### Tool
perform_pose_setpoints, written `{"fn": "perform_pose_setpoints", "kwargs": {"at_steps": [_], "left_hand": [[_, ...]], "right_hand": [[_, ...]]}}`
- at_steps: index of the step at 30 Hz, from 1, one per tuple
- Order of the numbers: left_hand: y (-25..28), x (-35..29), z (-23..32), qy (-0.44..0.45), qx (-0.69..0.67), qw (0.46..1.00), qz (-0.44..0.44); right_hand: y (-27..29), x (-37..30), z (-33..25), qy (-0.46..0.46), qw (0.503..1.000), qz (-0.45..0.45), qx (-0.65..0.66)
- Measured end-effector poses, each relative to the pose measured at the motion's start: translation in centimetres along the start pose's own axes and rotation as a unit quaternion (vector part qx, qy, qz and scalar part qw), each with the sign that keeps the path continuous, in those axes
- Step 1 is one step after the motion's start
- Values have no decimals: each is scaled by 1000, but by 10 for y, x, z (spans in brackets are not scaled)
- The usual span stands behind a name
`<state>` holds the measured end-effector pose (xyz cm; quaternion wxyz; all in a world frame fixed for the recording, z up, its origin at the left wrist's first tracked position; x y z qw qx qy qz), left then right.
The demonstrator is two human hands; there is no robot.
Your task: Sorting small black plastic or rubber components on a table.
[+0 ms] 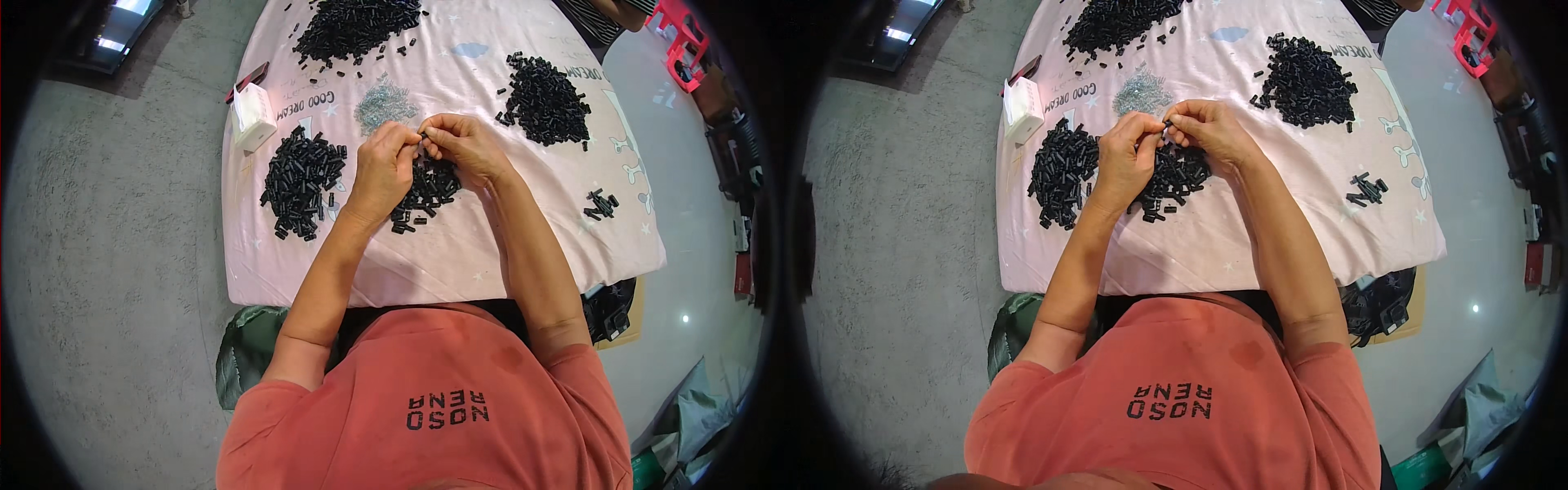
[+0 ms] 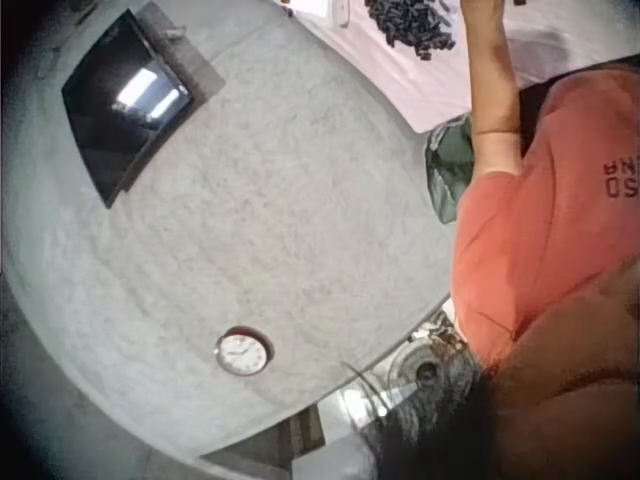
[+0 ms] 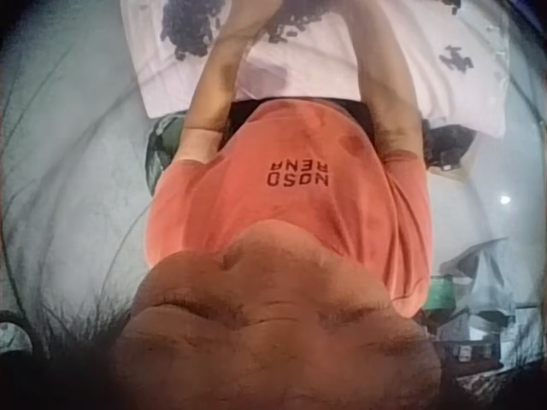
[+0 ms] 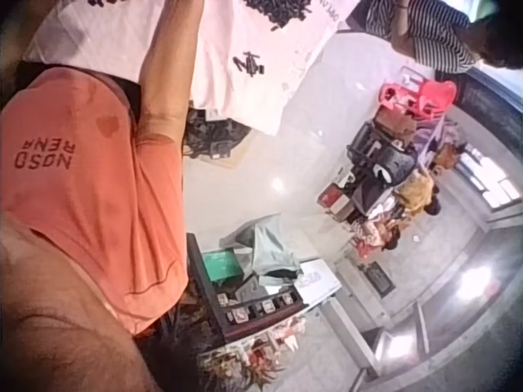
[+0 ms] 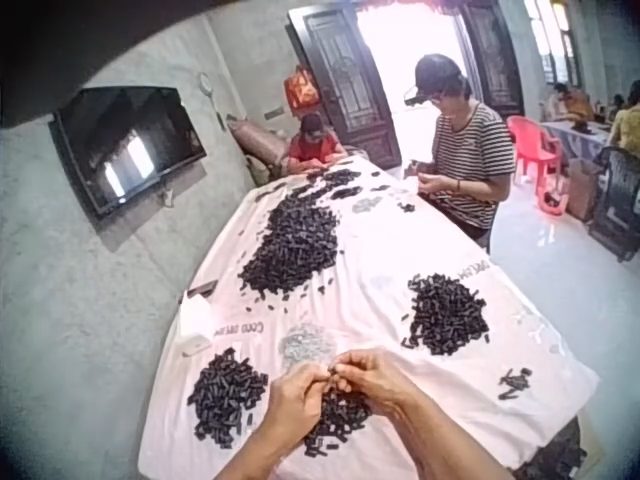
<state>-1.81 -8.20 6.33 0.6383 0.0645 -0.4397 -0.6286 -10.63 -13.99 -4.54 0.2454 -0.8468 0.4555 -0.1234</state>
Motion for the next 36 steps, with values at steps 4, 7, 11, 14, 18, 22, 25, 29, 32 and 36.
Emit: {"fn": "perform_pose_setpoints", "kwargs": {"at_steps": [4,7,11,14,18,22,25,29,32,36], "left_hand": [[2,-2,2,-18,4,1000,1],[2,1,3,-3,-19,1000,-20],[6,4,9,-15,-35,999,-27],[5,5,3,2,-43,999,-16],[3,5,-3,37,-88,995,-7],[2,3,-13,74,-101,992,-28],[0,4,-15,108,-100,988,-46],[0,5,-9,70,-54,994,-59],[0,6,-4,33,-21,998,-55],[-1,7,2,18,12,998,-60]], "right_hand": [[-5,-1,1,-1,999,-20,30],[-7,-2,-3,8,999,-27,15],[-16,-4,-11,26,998,-58,14],[-12,-3,-8,24,997,-33,59],[-7,-3,-7,22,998,-21,61],[-9,-4,-8,13,998,-24,54],[-10,-5,-9,14,998,-22,55],[-7,-4,-3,7,998,-9,56],[-8,-4,-3,-1,998,-8,55],[-6,-3,-2,3,999,-1,42]]}}
Point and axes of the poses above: each hand's wrist, its own x-axis towards the middle knuckle, its own y-axis out of the back of the hand, z = x × y, the point moved 10 cm from there along x, towards the middle knuckle, and after that the axes turned 1 degree about -z, right-handed, at the moved point
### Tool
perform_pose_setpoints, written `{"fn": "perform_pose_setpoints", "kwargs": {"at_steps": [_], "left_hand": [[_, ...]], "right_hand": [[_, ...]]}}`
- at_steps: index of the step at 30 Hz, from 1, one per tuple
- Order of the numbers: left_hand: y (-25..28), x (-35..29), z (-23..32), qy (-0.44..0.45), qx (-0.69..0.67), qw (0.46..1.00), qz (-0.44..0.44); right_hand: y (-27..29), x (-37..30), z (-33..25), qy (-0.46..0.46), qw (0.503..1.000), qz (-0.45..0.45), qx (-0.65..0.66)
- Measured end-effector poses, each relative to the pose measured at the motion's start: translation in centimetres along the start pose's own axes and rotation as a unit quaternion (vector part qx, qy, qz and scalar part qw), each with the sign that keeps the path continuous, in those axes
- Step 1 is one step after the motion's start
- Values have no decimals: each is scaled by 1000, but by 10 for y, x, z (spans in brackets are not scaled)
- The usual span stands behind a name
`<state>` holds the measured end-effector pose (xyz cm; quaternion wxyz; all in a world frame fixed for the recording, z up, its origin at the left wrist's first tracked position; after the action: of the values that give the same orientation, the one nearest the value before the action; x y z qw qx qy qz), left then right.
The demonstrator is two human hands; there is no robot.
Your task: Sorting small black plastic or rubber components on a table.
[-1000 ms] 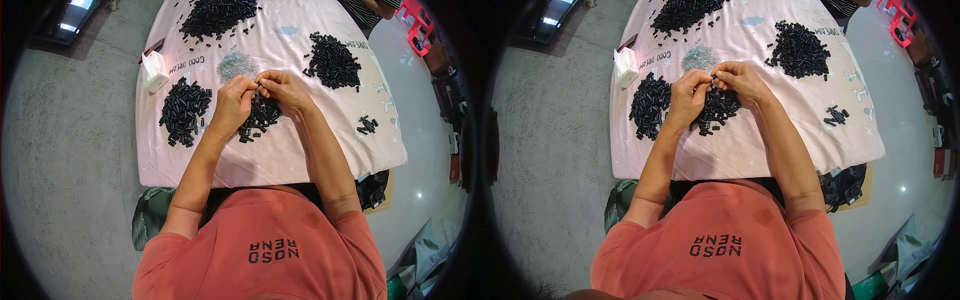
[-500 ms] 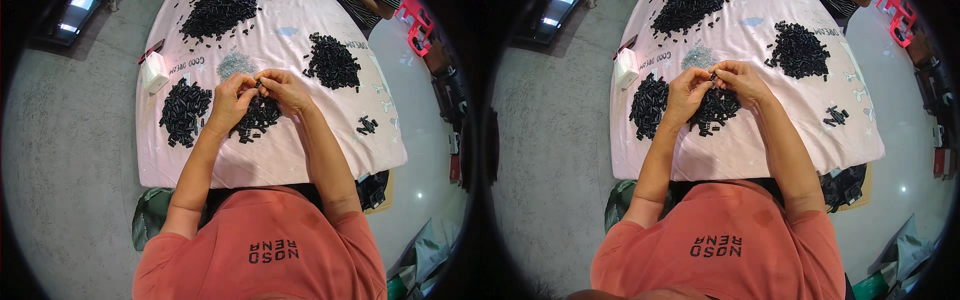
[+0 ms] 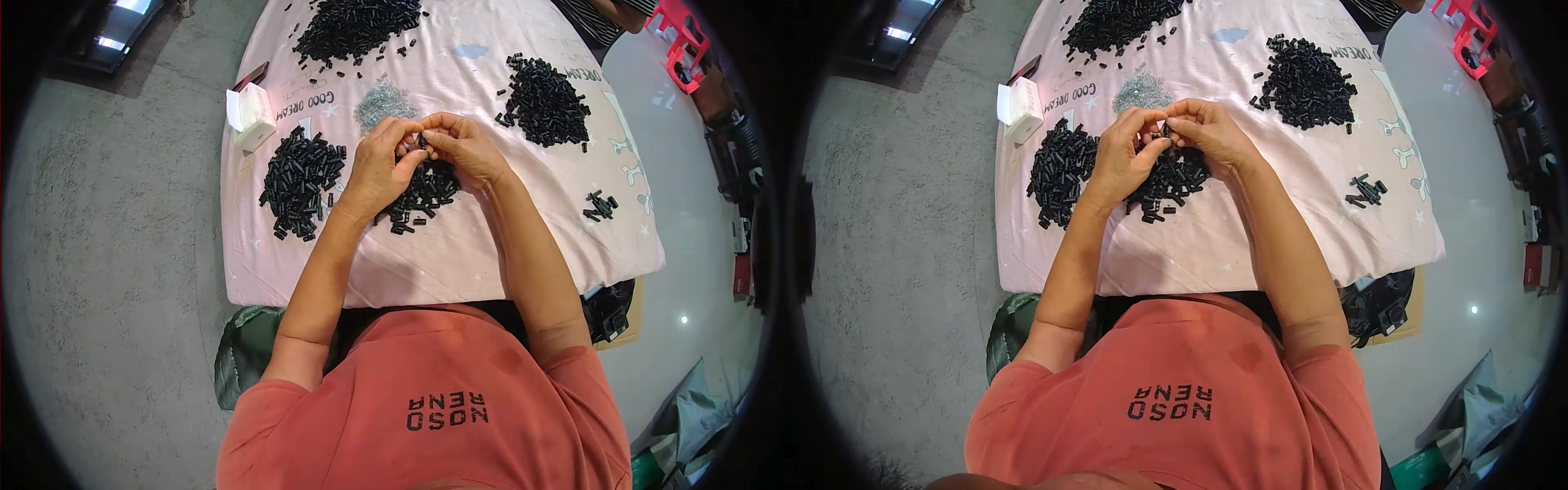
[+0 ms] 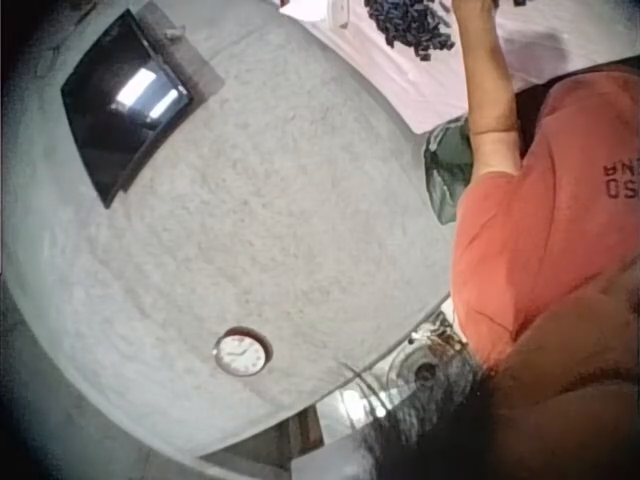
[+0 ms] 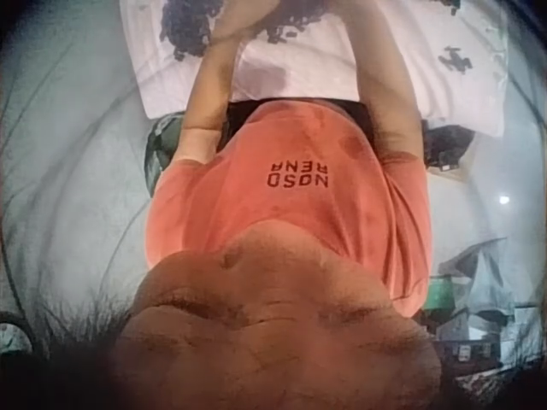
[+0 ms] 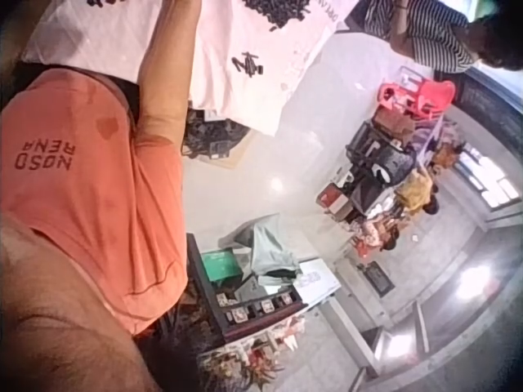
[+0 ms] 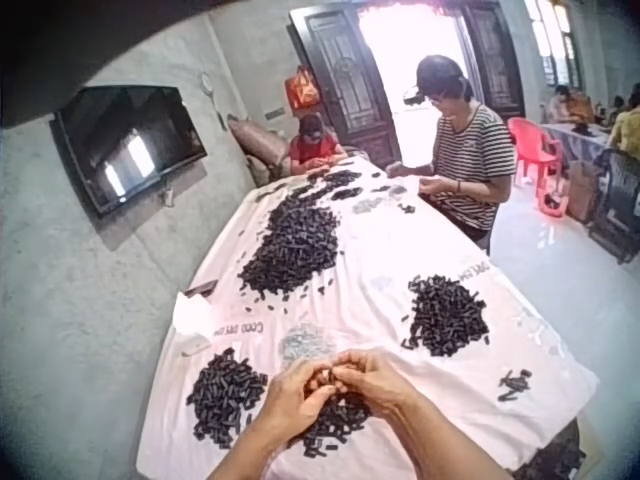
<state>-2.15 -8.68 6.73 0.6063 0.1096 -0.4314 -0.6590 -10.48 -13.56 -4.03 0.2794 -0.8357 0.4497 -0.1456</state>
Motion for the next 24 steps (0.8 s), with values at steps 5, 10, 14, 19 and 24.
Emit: {"fn": "perform_pose_setpoints", "kwargs": {"at_steps": [5,10,14,19,24], "left_hand": [[-4,1,4,-15,3,1000,-19],[-6,1,-1,5,-11,1000,-24],[-8,1,-1,0,-5,999,-33],[-8,0,5,-17,11,999,-33],[-8,0,9,-25,13,999,-21]], "right_hand": [[0,0,-3,17,1000,-6,7],[-3,-1,-5,11,1000,-10,0],[-1,0,-2,2,1000,-23,-15],[-4,-1,-3,-6,999,-30,-24],[-4,-3,-5,0,999,-27,-34]]}}
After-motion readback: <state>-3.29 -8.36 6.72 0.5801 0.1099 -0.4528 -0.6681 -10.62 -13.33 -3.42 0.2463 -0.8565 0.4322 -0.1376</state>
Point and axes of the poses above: each hand's wrist, its own x-axis towards the middle knuckle, its own y-axis out of the back of the hand, z = x × y, the point moved 10 cm from there along x, towards the middle knuckle, and after that the axes turned 1 degree about -z, right-handed, at the moved point
